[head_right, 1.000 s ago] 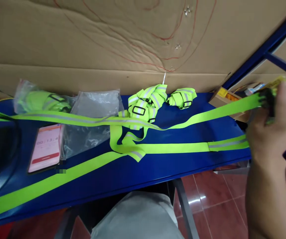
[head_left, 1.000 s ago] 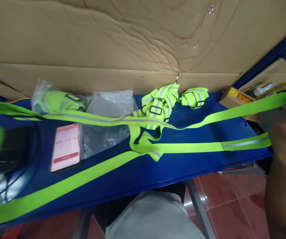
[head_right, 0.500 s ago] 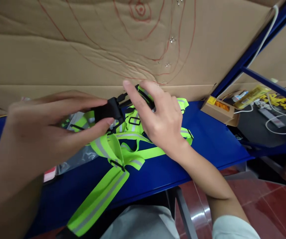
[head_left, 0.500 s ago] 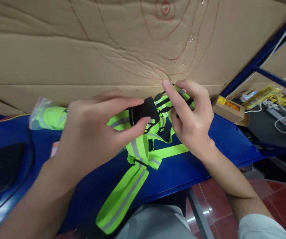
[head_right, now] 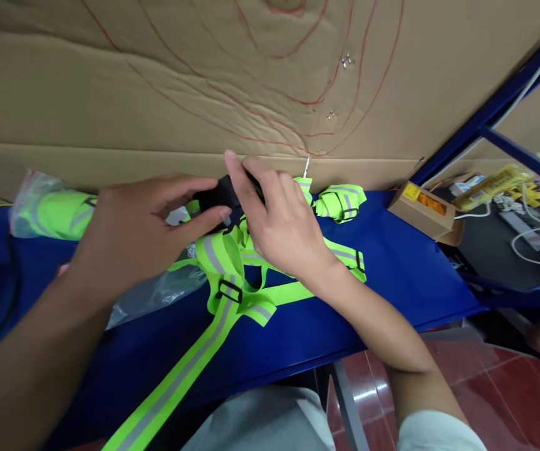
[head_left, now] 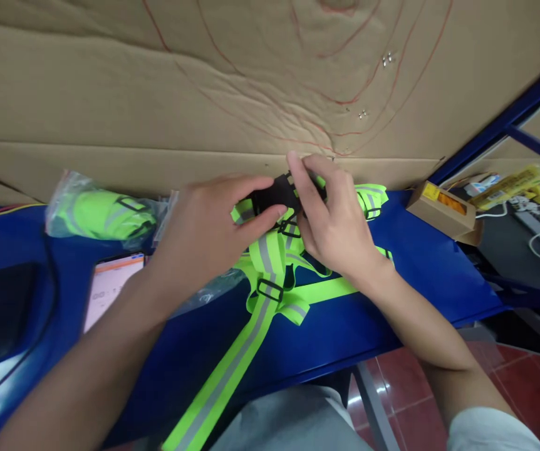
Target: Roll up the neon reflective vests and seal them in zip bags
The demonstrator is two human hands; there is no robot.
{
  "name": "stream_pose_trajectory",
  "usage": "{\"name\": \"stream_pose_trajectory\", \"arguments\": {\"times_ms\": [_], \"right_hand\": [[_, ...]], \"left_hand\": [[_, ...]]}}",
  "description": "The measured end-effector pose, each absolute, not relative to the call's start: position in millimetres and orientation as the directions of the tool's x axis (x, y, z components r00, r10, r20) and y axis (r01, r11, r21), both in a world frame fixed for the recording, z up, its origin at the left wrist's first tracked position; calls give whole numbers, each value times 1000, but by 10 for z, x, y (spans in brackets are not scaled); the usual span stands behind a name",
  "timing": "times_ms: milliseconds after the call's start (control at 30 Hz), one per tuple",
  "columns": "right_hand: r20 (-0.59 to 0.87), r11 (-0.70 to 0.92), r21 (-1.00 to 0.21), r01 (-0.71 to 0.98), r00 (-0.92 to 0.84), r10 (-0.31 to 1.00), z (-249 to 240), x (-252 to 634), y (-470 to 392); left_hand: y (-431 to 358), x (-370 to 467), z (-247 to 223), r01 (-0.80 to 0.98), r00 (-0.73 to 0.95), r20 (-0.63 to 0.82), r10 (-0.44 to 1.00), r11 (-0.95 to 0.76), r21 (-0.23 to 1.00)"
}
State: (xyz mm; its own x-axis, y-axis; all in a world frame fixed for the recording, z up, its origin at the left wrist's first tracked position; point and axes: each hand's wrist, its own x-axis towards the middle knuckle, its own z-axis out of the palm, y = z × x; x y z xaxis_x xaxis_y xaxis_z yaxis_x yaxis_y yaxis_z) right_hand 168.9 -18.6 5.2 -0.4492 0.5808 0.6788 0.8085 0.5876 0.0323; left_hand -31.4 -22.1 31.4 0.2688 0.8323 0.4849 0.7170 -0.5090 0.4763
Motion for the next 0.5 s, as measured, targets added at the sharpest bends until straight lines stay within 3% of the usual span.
{"name": "stream_pose_trajectory", "arguments": {"times_ms": [233, 367, 500], "right_hand": [[485, 762, -153, 629, -625, 612, 204, 1806, -73], [381, 788, -384, 481, -695, 610, 422, 2074, -46], [301, 669, -662, 338, -697, 650, 539, 2135, -48]], "left_hand": [[-68, -396, 273, 592, 247, 362, 899, -435, 678], [-43, -440, 309, 405, 319, 275, 907, -393, 825], [-93, -430, 336, 79, 343, 270, 900, -314, 946]]}}
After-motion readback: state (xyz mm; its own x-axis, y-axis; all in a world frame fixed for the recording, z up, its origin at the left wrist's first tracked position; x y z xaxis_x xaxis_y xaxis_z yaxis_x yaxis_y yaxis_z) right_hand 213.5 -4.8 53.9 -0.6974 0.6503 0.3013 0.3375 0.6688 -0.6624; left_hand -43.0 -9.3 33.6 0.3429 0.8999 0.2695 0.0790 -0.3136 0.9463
